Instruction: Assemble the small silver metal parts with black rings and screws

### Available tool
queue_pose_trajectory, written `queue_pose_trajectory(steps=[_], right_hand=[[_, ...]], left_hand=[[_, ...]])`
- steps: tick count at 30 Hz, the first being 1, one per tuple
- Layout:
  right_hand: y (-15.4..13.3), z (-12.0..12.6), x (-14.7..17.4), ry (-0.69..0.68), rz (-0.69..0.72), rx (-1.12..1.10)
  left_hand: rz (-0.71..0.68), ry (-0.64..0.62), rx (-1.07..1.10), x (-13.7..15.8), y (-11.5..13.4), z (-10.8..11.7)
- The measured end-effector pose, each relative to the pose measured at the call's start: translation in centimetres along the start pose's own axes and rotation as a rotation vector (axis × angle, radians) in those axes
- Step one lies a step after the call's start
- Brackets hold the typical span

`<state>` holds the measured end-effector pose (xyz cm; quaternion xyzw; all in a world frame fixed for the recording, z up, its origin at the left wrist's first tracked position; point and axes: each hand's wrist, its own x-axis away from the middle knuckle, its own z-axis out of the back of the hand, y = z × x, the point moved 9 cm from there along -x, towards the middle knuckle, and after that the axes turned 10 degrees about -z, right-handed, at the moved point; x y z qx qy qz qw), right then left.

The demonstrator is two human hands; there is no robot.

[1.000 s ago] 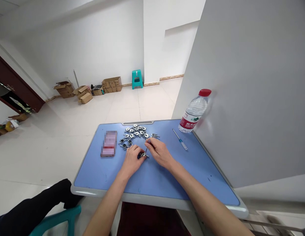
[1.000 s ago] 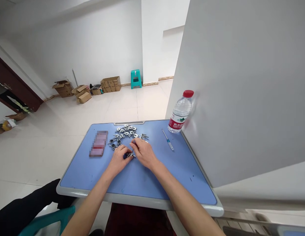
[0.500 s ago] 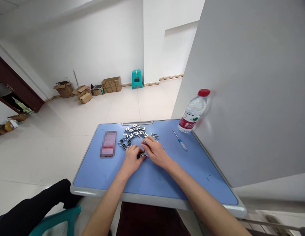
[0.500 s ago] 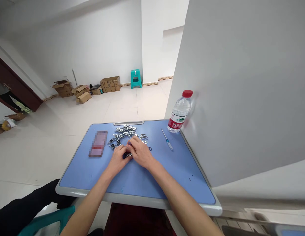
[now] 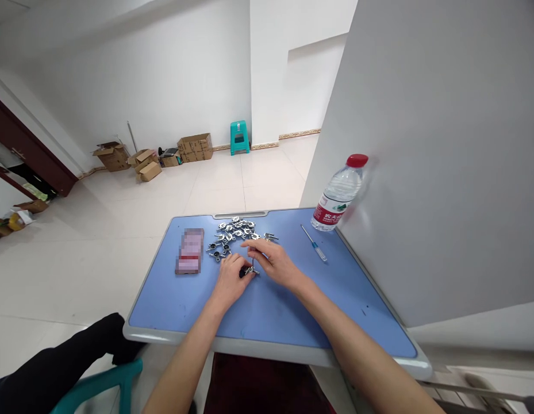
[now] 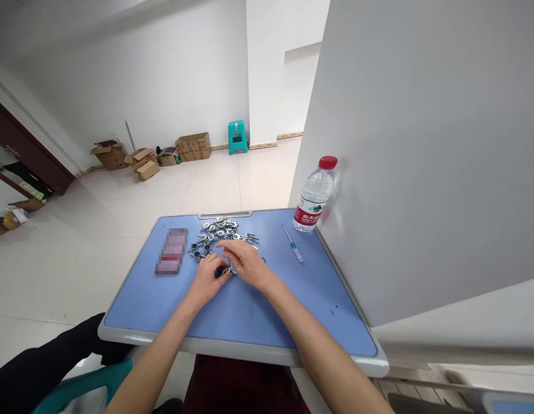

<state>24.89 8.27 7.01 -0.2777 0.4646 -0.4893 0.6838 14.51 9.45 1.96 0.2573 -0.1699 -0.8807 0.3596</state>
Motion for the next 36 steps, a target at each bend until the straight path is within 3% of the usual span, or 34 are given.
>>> queue_pose_trajectory(steps=[4,7,17,21,27,31,36], right_hand=[[-0.3,-0.7,-0.1,-0.101,-0.007,-0.027],[-0.1,-0.7,-0.1,-0.105,-0.019,-0.025],[-0.1,0.0,0.2,0.191,0.07,0.13],[0.2,0.1,0.1,0.222,0.045,0.089],[0.2,-0.3,-0.1,0.158,0.042,0.027],[0.2,-1.0,-0.2,0.036,0.047,-0.056],[0.9,-1.4,-0.4,-0.103,-0.049,-0.165]], left_hand=[[-0.01,0.014,0.026,0.0,0.0,-0.1],[-0.006,0.009,0.019,0.1,0.0,0.0],[0.003,0.004,0.016,0.1,0.2,0.1],[0.0,0.006,0.001,0.1,0.3,0.1],[-0.003,0.01,-0.017,0.2,0.2,-0.1],[-0.007,0.013,-0.014,0.2,0.1,-0.2],[-0.005,-0.001,0.001,0.1,0.1,-0.2]])
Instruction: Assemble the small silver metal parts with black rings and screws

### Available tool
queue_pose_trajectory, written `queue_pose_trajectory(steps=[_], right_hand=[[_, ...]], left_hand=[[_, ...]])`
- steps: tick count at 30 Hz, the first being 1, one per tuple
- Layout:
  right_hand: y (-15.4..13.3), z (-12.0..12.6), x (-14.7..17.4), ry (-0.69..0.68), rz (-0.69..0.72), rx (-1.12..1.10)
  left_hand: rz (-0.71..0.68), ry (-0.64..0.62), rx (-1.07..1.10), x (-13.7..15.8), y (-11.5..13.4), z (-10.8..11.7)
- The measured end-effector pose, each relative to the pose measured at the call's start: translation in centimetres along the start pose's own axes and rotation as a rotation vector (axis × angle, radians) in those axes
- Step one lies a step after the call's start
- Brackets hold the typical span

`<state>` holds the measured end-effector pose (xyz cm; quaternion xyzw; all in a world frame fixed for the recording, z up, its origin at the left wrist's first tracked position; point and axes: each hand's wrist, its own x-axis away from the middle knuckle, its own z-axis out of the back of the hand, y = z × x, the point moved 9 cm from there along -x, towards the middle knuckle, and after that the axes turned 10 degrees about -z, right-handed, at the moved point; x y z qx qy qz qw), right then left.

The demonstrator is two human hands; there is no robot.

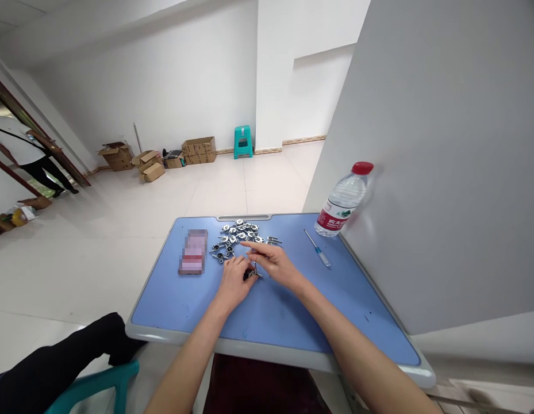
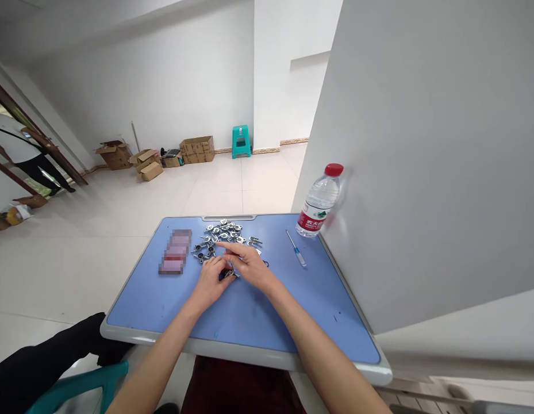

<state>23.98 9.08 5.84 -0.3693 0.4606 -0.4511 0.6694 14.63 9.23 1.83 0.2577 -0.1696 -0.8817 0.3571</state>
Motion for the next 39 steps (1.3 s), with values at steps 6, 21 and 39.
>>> queue_pose_trajectory(steps=[6,21,39], right_hand=[[0.4,0.3,-0.2,-0.064,-0.061,-0.095],[-0.7,1.2,-0.1,-0.023,-0.003,0.074],[-0.6,0.7,0.2,-0.048,0.009,-0.013]], left_hand=[[-0.003,-0.016,0.038,-0.1,0.2,0.2],[0.018,-0.021,0.036,0.0,0.1,0.4],[0.014,-0.013,0.023,0.1,-0.2,0.1]])
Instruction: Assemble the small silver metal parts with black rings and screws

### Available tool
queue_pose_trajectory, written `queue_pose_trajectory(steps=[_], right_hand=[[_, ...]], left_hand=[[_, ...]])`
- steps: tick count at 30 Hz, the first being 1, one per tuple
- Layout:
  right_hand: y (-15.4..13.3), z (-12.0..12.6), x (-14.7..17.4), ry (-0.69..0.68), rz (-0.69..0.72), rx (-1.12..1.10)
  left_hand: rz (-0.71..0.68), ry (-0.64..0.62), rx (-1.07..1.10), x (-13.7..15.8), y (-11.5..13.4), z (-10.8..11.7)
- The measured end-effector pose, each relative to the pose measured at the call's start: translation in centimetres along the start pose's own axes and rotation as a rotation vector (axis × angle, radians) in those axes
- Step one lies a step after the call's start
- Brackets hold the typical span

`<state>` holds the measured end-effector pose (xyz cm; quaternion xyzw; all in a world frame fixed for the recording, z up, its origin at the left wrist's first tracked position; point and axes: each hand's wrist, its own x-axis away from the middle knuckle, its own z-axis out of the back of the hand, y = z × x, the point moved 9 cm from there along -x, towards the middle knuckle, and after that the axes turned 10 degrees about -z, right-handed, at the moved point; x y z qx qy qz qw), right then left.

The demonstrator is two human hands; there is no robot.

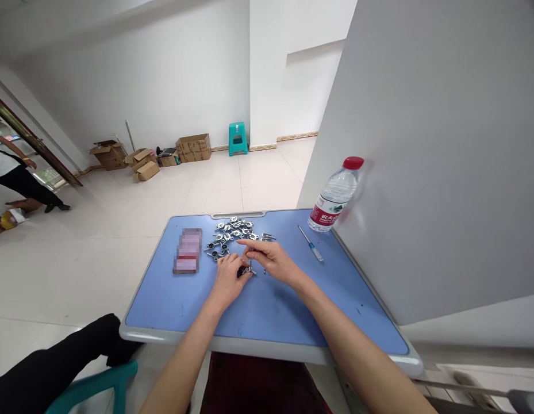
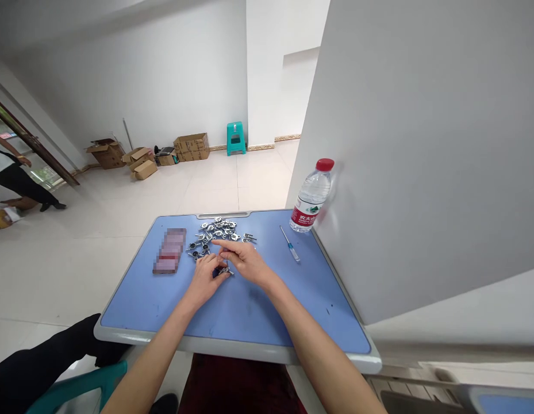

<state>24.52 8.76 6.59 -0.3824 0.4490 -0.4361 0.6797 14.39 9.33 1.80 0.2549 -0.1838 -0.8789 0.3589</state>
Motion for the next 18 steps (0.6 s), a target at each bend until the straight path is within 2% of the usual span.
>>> queue_pose_trajectory(steps=[7,11,13,15,18], right_hand=[[1.0,0.1,-0.8,-0.139,-0.041,-0.198],[1.0,-0.1,-1.0,-0.194,-0.035,-0.229],[0.9,-0.1,-1.0,-0.144,-0.052,-0.19],[0.9,0.3,-0.8,-0.039,-0.077,-0.103],[0.2,0.7,-0.1,0.105,-0.027,0.11]], left_hand=[[0.025,-0.018,0.03,-0.1,-0.1,0.1],[0.029,-0.033,0.029,-0.2,-0.2,0.2],[0.021,-0.03,0.03,-0.3,-0.1,0.3],[0.01,-0.025,0.03,-0.3,0.0,0.4],[0.003,-0.018,0.018,-0.2,0.1,0.5]])
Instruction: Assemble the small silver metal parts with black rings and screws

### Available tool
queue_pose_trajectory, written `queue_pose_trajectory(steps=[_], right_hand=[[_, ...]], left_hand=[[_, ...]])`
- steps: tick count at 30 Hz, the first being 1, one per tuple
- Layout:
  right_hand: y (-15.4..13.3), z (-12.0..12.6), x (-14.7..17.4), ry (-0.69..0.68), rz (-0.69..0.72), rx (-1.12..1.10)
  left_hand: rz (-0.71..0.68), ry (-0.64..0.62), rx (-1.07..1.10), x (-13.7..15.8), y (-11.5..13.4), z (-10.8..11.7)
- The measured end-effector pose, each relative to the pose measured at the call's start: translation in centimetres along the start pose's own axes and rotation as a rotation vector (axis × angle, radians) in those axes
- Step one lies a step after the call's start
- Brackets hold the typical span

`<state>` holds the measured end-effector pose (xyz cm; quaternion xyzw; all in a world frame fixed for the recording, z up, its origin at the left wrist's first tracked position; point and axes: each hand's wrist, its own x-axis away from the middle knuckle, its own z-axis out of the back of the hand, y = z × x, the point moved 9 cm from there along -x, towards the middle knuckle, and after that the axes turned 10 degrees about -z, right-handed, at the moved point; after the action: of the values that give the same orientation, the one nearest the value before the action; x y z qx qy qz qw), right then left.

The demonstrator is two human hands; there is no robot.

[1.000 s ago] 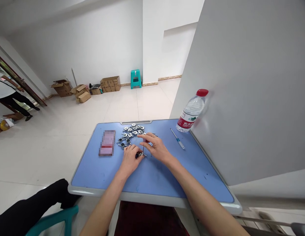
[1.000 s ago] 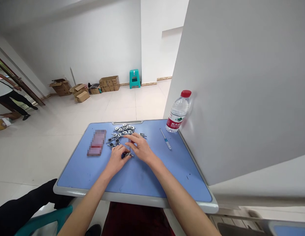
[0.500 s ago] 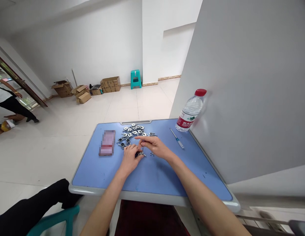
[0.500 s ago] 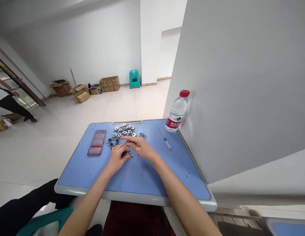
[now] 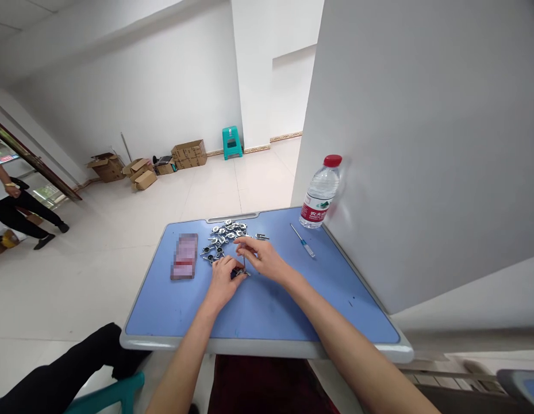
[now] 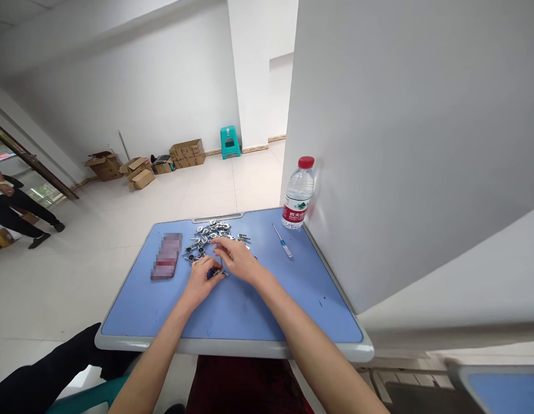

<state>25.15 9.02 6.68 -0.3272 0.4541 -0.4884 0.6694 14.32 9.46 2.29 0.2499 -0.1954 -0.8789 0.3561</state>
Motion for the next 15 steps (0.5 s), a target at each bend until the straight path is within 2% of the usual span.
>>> queue_pose_trajectory(steps=[3,5,15], right_hand=[[-1.1,0.0,0.7,0.088,0.105,0.196],[-1.4,0.0,0.9,0.126,0.14,0.251],[-0.7,0.3,0.5,0.113,0.133,0.097]], left_hand=[[0.003,0.011,-0.016,0.1,-0.1,-0.1],[0.009,0.015,-0.022,0.1,-0.2,-0.1],[0.031,-0.007,-0.016,0.1,-0.1,-0.1]])
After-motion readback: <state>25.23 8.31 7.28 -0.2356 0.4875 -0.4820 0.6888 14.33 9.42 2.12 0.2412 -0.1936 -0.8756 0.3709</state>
